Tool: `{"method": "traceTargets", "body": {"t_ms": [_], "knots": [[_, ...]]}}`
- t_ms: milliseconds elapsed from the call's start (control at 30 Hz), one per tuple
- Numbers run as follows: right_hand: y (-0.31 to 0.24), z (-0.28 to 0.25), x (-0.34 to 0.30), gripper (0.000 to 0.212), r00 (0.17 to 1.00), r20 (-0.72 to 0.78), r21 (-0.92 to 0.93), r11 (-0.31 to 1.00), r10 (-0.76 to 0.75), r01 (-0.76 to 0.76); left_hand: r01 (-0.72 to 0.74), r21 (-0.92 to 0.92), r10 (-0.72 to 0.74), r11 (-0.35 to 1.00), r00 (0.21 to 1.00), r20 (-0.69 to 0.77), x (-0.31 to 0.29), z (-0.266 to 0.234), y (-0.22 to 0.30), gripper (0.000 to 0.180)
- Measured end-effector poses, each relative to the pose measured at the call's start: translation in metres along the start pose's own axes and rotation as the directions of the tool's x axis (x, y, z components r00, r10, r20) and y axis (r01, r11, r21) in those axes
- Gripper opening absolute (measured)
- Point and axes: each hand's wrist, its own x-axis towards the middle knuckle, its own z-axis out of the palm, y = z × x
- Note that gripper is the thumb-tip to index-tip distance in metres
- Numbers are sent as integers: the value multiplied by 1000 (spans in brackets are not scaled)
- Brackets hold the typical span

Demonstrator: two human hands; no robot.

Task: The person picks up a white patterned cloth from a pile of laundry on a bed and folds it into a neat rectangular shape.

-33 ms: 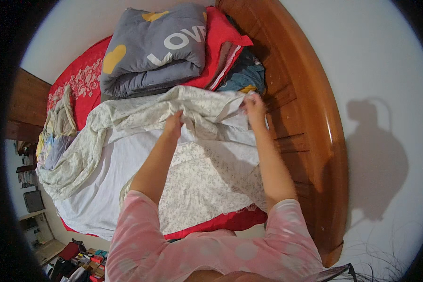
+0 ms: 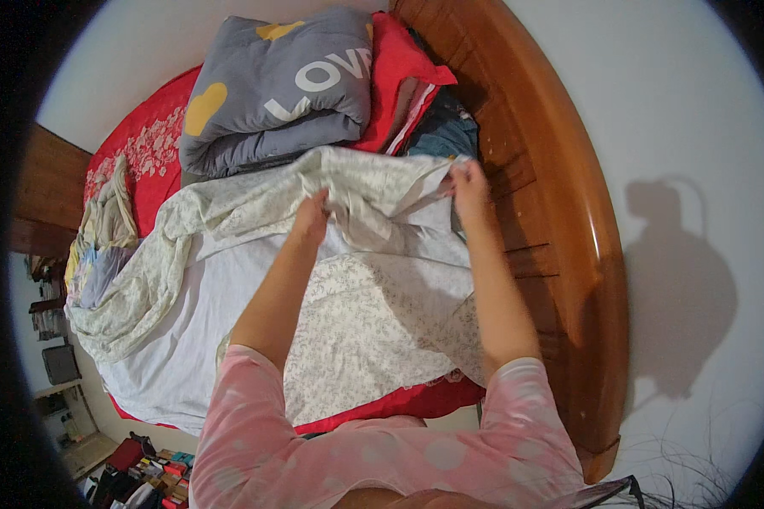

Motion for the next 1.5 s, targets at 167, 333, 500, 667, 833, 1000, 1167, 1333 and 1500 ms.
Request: {"method": "traceTargets", "body": {"t_ms": [167, 333, 500, 667, 833, 1000, 1167, 1333, 1500], "knots": [[-21, -17, 74, 40, 982, 18, -210, 959, -189, 189, -245, -77, 257, 966, 912, 320, 8, 79, 77, 46], [20, -4, 85, 66, 984, 170, -694, 716, 60, 76, -476, 851, 189, -219, 835, 516, 54, 67, 27, 76], [26, -16, 38, 45, 949, -31, -542, 803, -313, 247, -362, 856, 0, -369, 921, 389, 41, 63, -4, 69], [42, -45, -26, 31, 930, -48, -444, 842, -365, 307, -511, 859, 172, 22, 848, 501, 58, 44, -17, 50], [91, -64, -61, 18, 997, -76, -374, 927, 8, -36, -460, 836, 76, 300, 885, 460, 19, 13, -43, 32], [116, -65, -48, 48, 884, 101, -591, 742, 456, -316, -553, 786, -29, 275, 813, 582, -14, 2, -88, 38], [70, -39, -45, 67, 770, 124, -424, 735, 626, -529, -602, 798, -104, -44, 797, 595, -51, 0, -101, 52], [49, -57, -34, 23, 992, -117, -818, 571, -36, -76, -559, 793, -129, -241, 828, 545, -66, 7, -94, 51], [40, -48, -38, 32, 988, -139, -909, 404, -72, -98, -532, 802, -59, -274, 841, 538, -58, -3, -101, 47]]}}
